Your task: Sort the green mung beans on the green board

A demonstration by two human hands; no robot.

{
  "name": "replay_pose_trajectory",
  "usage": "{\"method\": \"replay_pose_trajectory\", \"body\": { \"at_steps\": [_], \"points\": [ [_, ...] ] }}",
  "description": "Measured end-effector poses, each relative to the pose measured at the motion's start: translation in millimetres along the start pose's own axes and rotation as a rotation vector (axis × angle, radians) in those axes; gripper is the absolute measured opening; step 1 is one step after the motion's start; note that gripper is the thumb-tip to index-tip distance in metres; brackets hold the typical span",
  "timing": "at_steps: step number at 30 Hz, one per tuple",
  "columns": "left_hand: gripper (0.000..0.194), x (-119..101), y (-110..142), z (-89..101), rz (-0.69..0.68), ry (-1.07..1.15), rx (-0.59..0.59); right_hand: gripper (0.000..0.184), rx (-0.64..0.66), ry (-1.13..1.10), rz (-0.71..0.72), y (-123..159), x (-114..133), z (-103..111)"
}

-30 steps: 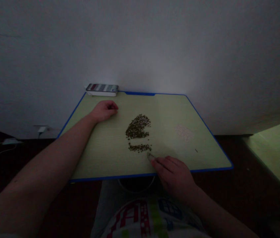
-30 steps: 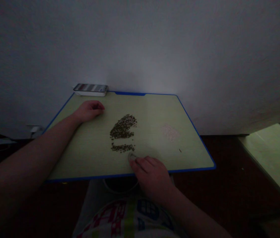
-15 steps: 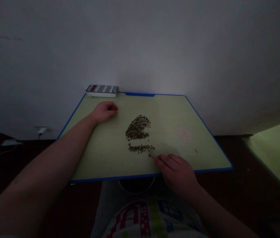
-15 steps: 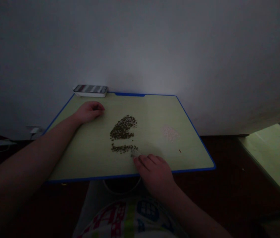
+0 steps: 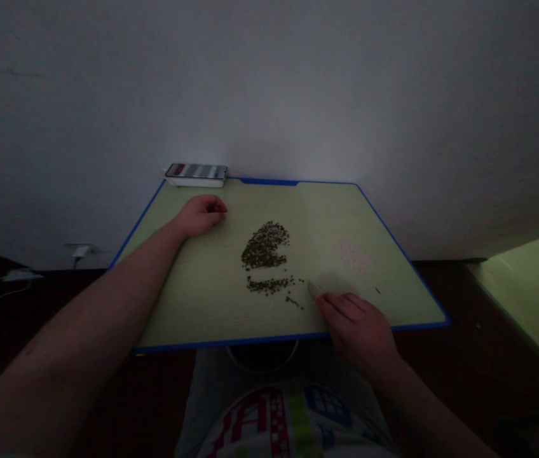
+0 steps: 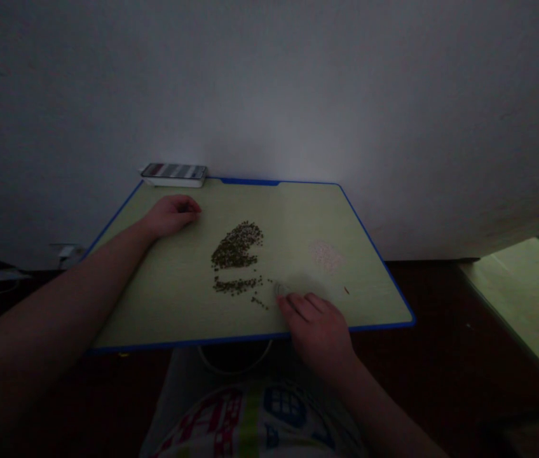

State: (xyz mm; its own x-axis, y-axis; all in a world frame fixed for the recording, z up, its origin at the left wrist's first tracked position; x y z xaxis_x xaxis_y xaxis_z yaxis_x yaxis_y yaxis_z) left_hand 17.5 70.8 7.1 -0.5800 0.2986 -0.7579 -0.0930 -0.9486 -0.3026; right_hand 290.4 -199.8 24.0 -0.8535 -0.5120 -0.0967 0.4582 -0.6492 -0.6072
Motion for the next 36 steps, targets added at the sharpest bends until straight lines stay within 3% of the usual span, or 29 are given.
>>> {"method": "replay_pose_trajectory", "body": {
  "at_steps": [12,25,32,36],
  "points": [
    [0.022,-1.1,0.7,-0.2,0.010,0.004,0.012,0.034,-0.010,-0.100,0.045,-13.4,28.6,-0.7],
    [0.023,-1.8,-0.3,0.0,-0.021,-0.014,0.008,0.030,-0.039,0.033,-0.031,-4.9,8.2,5.7],
    [0.024,2.6,-1.2,-1.0,-0.014,-0.015,0.004,0.031,-0.037,0.013,0.023,-8.5,7.9,0.7],
    [0.024,2.1,-0.5,-0.3,-0.004,-0.039,0.002,0.031,0.004,0.006,-0.016,-14.7,1.7,-5.0]
  ]
}}
Point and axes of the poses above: each hand's wrist, its own y-axis away from the middle knuckle, its own z-axis out of the back of the hand, x = y × z, the point moved 7 cm from there along -y, towards the middle knuckle, and after that the axes turned 15 degrees about -x, right-handed, at the moved point
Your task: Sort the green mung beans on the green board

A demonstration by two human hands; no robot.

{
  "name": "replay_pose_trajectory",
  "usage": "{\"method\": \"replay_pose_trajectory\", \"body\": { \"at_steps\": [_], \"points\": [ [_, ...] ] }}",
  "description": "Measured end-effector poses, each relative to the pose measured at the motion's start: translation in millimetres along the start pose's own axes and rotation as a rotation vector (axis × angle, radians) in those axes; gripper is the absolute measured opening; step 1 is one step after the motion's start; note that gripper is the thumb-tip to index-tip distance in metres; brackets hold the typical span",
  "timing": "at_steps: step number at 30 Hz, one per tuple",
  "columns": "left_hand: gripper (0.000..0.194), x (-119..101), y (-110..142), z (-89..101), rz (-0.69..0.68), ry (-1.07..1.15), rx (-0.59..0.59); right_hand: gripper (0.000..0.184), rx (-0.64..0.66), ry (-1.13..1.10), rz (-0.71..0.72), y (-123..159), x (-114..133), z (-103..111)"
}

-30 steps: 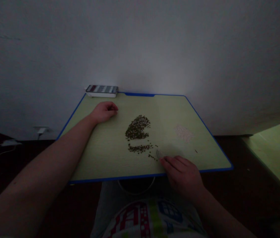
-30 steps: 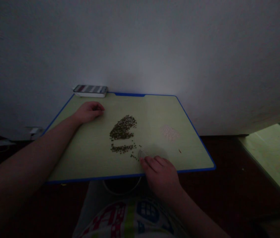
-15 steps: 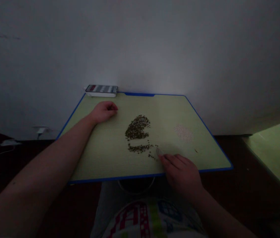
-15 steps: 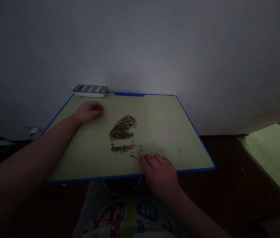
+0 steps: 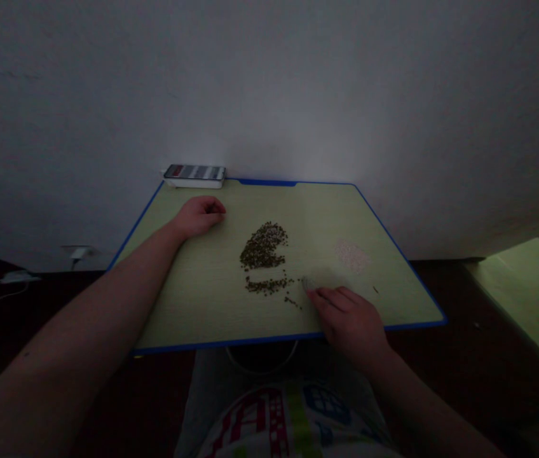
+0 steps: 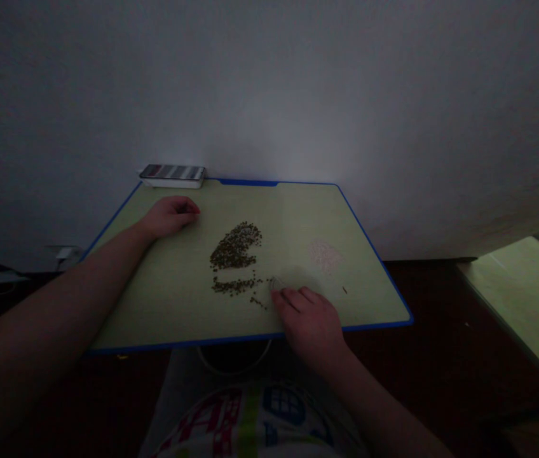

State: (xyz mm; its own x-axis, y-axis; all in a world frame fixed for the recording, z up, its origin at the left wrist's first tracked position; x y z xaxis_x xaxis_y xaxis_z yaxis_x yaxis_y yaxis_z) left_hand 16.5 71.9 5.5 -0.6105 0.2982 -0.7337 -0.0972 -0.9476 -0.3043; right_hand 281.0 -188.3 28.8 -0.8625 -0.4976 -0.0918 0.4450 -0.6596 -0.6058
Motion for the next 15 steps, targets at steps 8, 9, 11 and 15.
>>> {"method": "replay_pose_trajectory", "body": {
  "at_steps": [8,9,11,15],
  "points": [
    [0.023,-3.6,0.9,0.2,-0.012,0.031,0.000,0.030,0.061,0.143,-0.220,-5.9,-61.0,-8.5],
    [0.023,-3.9,0.8,0.2,-0.012,0.028,0.001,0.030,0.068,0.163,-0.237,-5.3,-66.5,-8.1],
    [0.023,-4.3,0.8,0.5,-0.008,0.021,0.001,0.030,0.067,0.163,-0.236,-3.4,-69.2,-5.8],
    [0.022,-3.4,0.3,-0.2,-0.005,0.043,0.003,0.031,0.006,0.022,-0.140,3.1,-46.1,3.3]
  ]
}}
Point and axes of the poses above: each hand's wrist, its own y-axis away from the middle knuckle, its own z-axis out of the back of the hand, x = y × z, the point moved 7 cm from there along -y, towards the middle knuckle, and after that the axes turned 15 degrees about -x, right-handed, at the moved point
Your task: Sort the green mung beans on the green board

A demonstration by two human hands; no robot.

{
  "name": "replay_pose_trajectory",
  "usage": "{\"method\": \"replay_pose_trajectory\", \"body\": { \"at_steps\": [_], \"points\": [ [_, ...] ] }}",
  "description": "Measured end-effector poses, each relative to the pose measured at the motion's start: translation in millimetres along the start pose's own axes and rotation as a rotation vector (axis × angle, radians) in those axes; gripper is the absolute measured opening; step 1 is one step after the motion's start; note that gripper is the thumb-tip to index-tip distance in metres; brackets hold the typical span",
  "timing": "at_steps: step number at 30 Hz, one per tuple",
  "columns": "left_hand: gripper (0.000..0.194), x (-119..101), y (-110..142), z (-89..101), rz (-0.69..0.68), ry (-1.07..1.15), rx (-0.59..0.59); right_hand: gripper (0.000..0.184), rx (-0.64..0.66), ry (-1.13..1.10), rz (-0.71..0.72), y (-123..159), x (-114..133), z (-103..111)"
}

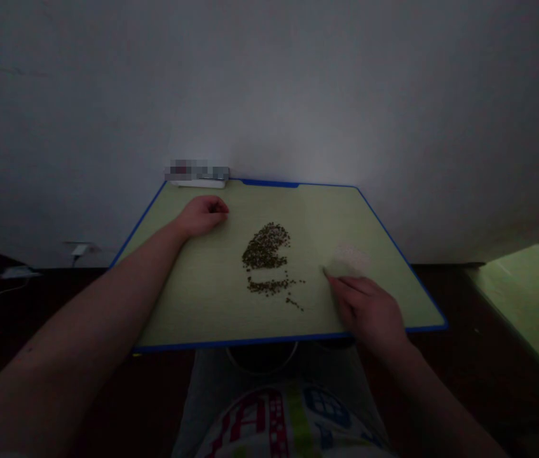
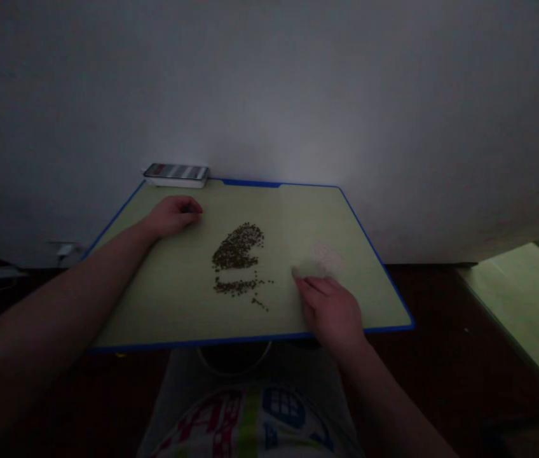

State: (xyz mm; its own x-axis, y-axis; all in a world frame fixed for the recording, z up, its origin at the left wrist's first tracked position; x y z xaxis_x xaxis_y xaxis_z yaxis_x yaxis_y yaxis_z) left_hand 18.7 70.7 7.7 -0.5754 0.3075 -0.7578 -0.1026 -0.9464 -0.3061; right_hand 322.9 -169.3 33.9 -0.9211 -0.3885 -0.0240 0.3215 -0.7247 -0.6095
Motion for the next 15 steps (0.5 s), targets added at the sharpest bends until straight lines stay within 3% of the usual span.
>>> {"method": "replay_pose_trajectory", "body": {
  "at_steps": [7,15],
  "points": [
    [0.022,4.6,-1.0,-1.8,0.003,0.000,0.000,0.030,-0.045,-0.131,0.157,10.6,40.2,10.4],
    [0.022,-0.4,0.3,0.3,-0.016,-0.033,0.006,0.033,-0.029,-0.165,0.192,3.0,40.6,2.3]
  ]
}}
Point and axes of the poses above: each hand's wrist, its own y-axis away from the middle knuckle, its own z-axis out of the back of the hand, x = y × z, the point moved 7 cm from there along -y, towards the middle knuckle, and after that the axes turned 15 degrees about -x, right-handed, at the moved point
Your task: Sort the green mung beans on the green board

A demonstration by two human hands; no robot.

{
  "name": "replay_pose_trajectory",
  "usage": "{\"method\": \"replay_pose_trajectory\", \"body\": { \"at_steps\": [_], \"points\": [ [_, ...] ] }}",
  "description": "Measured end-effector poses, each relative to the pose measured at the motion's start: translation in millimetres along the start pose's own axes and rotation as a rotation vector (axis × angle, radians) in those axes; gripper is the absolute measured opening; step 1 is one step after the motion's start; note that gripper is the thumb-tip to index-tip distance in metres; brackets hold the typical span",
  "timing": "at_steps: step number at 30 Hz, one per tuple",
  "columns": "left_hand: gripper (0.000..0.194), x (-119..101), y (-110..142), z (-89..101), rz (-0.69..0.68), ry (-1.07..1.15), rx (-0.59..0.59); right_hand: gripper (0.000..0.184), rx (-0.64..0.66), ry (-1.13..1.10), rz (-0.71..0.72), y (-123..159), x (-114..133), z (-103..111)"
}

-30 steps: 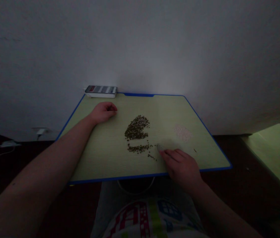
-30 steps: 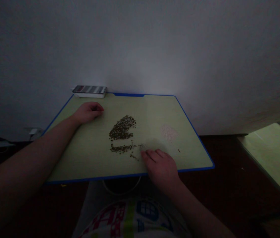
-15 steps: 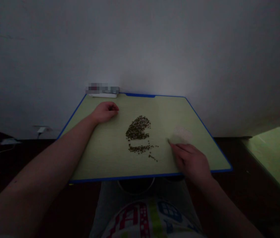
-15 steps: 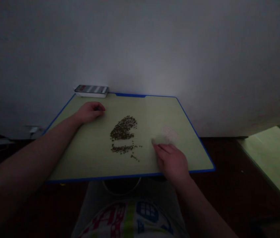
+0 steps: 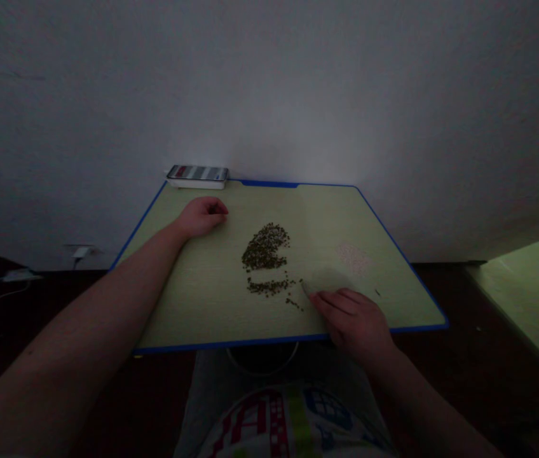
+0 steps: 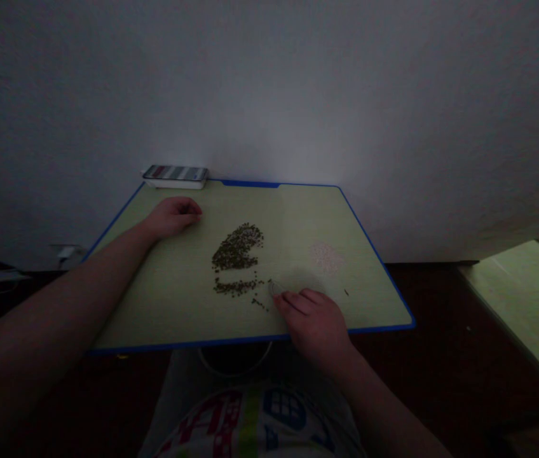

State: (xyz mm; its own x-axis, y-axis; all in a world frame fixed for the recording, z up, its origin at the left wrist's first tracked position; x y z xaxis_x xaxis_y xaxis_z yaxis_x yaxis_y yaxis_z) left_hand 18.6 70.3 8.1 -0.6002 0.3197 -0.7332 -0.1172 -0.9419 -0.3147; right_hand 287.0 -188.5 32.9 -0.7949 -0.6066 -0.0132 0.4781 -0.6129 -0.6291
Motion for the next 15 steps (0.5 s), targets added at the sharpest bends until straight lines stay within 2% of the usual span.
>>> {"method": "replay_pose_trajectory", "body": {
  "at_steps": [6,15],
  "points": [
    [0.023,2.1,-0.2,-0.3,0.007,0.012,0.000,0.036,0.011,-0.034,-0.016,-0.4,-0.8,-1.5],
    [0.024,-1.0,-0.2,1.4,0.002,-0.027,-0.013,0.032,0.002,0.006,-0.025,0.9,-0.8,3.6]
  ]
}}
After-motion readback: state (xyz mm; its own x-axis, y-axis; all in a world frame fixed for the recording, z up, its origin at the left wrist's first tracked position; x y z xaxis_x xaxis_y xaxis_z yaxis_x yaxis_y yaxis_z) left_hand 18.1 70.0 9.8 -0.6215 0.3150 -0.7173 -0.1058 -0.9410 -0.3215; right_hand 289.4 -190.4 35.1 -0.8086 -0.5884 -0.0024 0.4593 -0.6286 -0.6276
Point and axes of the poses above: each hand's wrist, its own y-axis away from the middle knuckle, its own z-axis out of the back of the hand, x = y × z, the point moved 7 cm from there along -y, towards the middle knuckle, and after that the axes turned 15 degrees about -x, right-handed, at the moved point
